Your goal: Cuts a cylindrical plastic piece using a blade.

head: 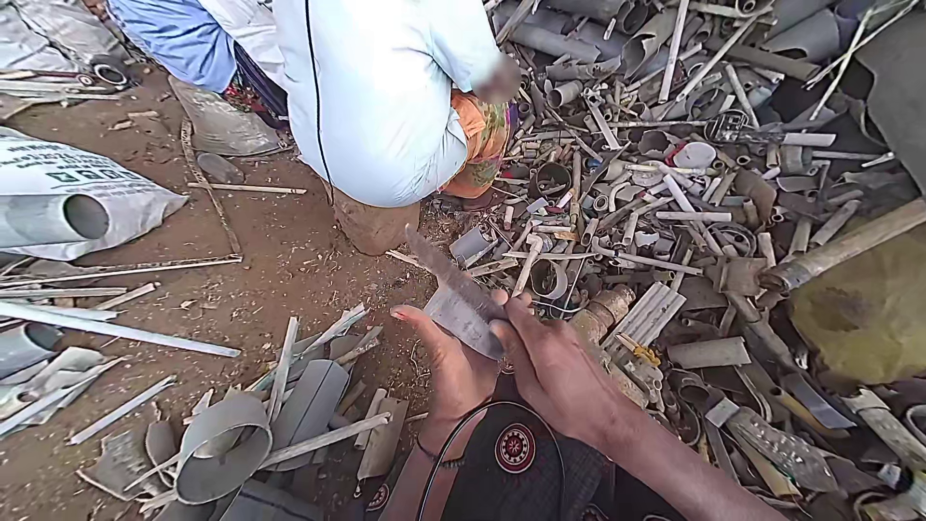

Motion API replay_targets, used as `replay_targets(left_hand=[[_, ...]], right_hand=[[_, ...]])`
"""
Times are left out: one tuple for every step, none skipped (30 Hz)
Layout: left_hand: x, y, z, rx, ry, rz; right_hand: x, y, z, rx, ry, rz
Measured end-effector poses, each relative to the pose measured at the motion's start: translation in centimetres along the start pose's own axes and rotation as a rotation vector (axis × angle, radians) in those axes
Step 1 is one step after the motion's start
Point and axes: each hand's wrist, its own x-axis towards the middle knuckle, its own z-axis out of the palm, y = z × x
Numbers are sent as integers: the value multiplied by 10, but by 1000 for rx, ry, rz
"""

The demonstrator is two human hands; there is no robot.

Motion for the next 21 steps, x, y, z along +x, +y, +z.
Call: replay_targets(left_hand=[[1,2,1,-17,17,-19],[2,3,0,-27,17,-41],[4,4,-1,-41,0,-55],[6,4,-4,-54,-22,-61],[8,3,-5,-30,-37,-57],[9,3,-7,-2,-34,-47],[9,2,-7,20,6,-36],[9,1,-6,38,57,-32],[9,0,-5,33,112,-32],[9,0,-3,21,141,-42],[10,0,-3,-7,132,-57],[10,0,-5,-45,93,-82],[10,1,-6,-71,63,-105],[11,2,-6,-94,63,-120],[11,1,-5,-100,79,-127],[11,1,-5,-107,109,-130],[11,0,-5,-135,136,-128],[11,-2,-8,-186,140,-121],[12,-2,-11,-263,140,-120],[13,-2,-14,-326,135,-126],[13,0,-15,-354,125,-132]], right_hand=[[1,3,-3,-31,34,6],[1,5,-6,-71,51,5],[0,8,-7,-124,39,1],[-2,11,-6,-183,13,-6],[-5,13,-2,-225,-13,-17],[-9,14,2,-240,-52,-21],[-11,13,7,-243,-101,-22],[-13,11,9,-249,-151,-15],[-13,8,8,-242,-197,-2],[-11,7,6,-220,-236,12],[-10,9,3,-197,-236,11],[-10,12,1,-188,-198,10],[-10,16,-1,-182,-151,20],[-9,19,-1,-173,-113,36],[-9,20,0,-179,-97,52],[-10,19,1,-197,-105,57],[-11,17,3,-229,-132,50],[-13,13,6,-251,-184,41],[-13,8,7,-267,-244,37],[-12,3,7,-281,-295,40],[-10,1,6,-280,-312,36]])
